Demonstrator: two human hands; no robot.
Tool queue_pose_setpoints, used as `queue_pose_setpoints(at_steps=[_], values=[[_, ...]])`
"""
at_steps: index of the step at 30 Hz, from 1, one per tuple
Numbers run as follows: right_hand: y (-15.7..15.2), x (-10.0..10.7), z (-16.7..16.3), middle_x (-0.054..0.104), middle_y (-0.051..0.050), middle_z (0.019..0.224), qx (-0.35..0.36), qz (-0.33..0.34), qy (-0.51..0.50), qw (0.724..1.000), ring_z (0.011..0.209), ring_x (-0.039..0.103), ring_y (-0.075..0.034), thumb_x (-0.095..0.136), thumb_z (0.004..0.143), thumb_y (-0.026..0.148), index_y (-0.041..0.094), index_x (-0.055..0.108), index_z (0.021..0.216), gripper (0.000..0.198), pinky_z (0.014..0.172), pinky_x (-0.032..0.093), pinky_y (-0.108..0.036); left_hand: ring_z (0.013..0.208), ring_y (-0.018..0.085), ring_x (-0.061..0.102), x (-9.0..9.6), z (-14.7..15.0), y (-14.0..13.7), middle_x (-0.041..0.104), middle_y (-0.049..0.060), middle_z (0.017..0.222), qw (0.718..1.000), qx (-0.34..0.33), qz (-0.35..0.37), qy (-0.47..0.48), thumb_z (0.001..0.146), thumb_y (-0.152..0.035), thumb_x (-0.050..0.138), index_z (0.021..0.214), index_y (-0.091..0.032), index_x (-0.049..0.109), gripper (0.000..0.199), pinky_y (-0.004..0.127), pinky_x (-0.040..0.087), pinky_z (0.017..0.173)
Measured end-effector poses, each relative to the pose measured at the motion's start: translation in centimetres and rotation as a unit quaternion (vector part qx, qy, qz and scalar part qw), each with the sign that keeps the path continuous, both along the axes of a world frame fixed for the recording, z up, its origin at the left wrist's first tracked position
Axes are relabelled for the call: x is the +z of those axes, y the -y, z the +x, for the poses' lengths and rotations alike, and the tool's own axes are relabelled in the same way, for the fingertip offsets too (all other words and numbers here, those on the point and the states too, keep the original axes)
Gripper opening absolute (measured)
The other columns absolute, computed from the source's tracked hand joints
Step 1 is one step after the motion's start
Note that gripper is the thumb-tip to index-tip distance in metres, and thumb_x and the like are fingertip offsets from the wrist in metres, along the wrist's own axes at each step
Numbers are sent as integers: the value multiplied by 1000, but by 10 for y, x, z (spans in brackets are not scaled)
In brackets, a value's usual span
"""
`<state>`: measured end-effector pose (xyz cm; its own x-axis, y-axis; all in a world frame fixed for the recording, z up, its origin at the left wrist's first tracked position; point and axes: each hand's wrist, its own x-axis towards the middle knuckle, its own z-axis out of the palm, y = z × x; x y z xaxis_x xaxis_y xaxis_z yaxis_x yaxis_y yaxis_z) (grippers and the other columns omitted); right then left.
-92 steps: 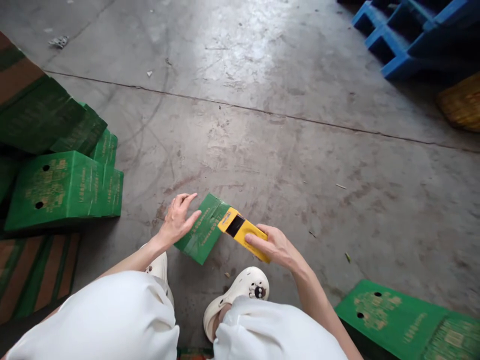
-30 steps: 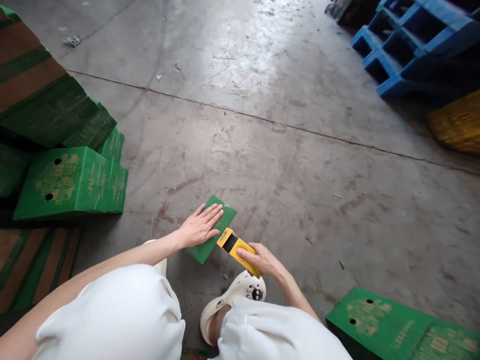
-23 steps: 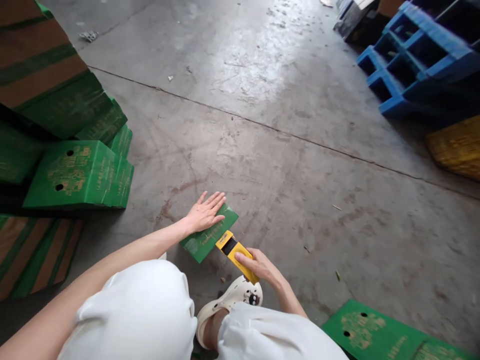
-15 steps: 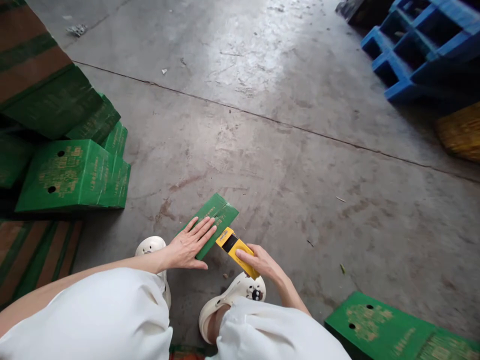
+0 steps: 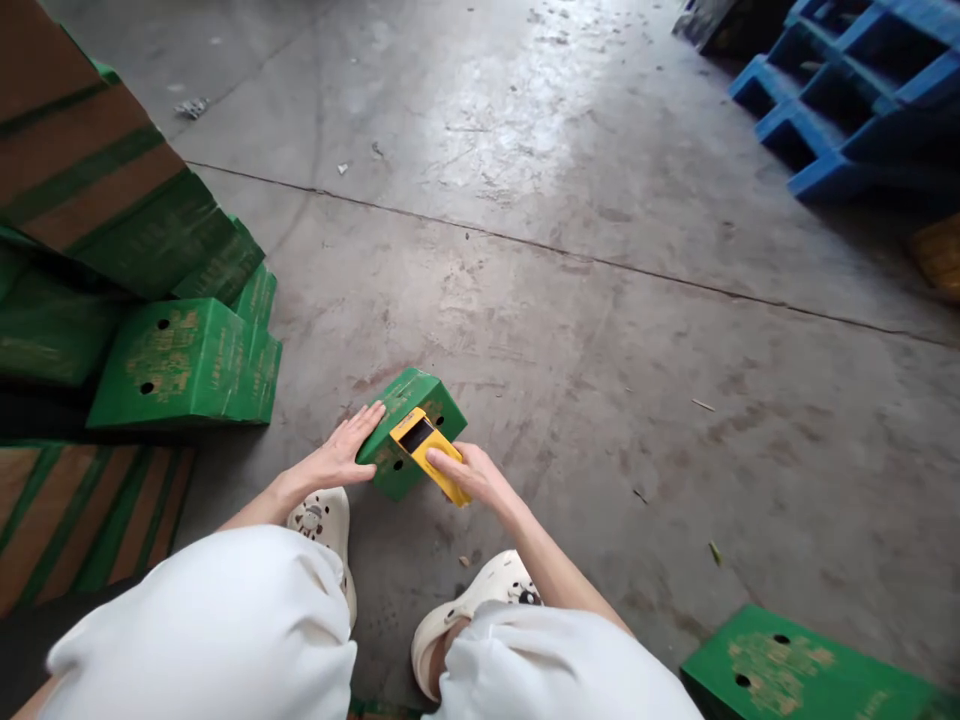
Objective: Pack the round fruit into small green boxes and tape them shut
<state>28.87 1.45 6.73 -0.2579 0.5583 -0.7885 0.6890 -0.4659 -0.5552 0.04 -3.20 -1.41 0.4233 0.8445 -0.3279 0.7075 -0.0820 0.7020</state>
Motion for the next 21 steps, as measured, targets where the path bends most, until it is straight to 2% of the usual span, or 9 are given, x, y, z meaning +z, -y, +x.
queue_pose_setpoints(at_steps=[2, 5, 8, 12, 16, 19, 21], values=[[-11, -2, -17, 70, -5, 77, -1, -5, -7, 1000, 73, 67, -22, 65, 90, 67, 17, 68, 89, 50, 60, 45, -26, 163, 38, 13, -2, 3, -2, 18, 14, 177, 999, 48, 5, -14, 84, -43, 73, 171, -25, 9, 110, 58, 21, 129], [-19, -4, -28, 70, -5, 75, -5, -14, -14, 1000, 72, 67, -22, 66, 89, 69, 17, 68, 88, 52, 60, 46, -27, 162, 37, 22, -7, 15, -6, 24, 16, 175, 995, 95, 29, -9, 81, -50, 80, 171, -25, 11, 115, 56, 26, 128], [-16, -3, -20, 70, -5, 74, -15, -20, -26, 999, 73, 66, -22, 69, 87, 70, 17, 68, 88, 54, 60, 44, -26, 160, 37, 27, -8, 23, -9, 27, 14, 174, 993, 111, 29, -18, 88, -48, 76, 170, -32, 15, 103, 59, 31, 125], [18, 8, 19, 70, -4, 77, -35, -55, -42, 997, 71, 65, -21, 70, 84, 72, 17, 68, 92, 56, 59, 44, -26, 162, 39, 21, 5, 29, -5, 22, 11, 176, 995, 75, 16, -67, 93, -39, 73, 170, -39, 8, 100, 71, 28, 122], [72, 26, 65, 67, -2, 73, -89, -109, -32, 990, 64, 63, -19, 69, 83, 75, 17, 65, 95, 60, 57, 44, -26, 163, 36, 17, 18, 36, 2, 21, 6, 177, 994, 25, 33, -103, 93, -31, 73, 169, -42, 5, 103, 73, 24, 123], [101, 39, 76, 65, -1, 70, -129, -119, -41, 984, 61, 60, -16, 71, 84, 73, 16, 65, 95, 58, 55, 41, -25, 163, 36, 17, 21, 35, 4, 21, 7, 176, 993, 27, 38, -106, 93, -32, 72, 170, -39, 5, 102, 72, 25, 123], [107, 43, 72, 65, -1, 69, -145, -126, -53, 980, 59, 59, -16, 71, 84, 72, 16, 66, 96, 57, 55, 41, -25, 163, 36, 19, 20, 32, 4, 22, 8, 176, 994, 32, 29, -101, 93, -34, 72, 170, -40, 5, 102, 71, 26, 123]])
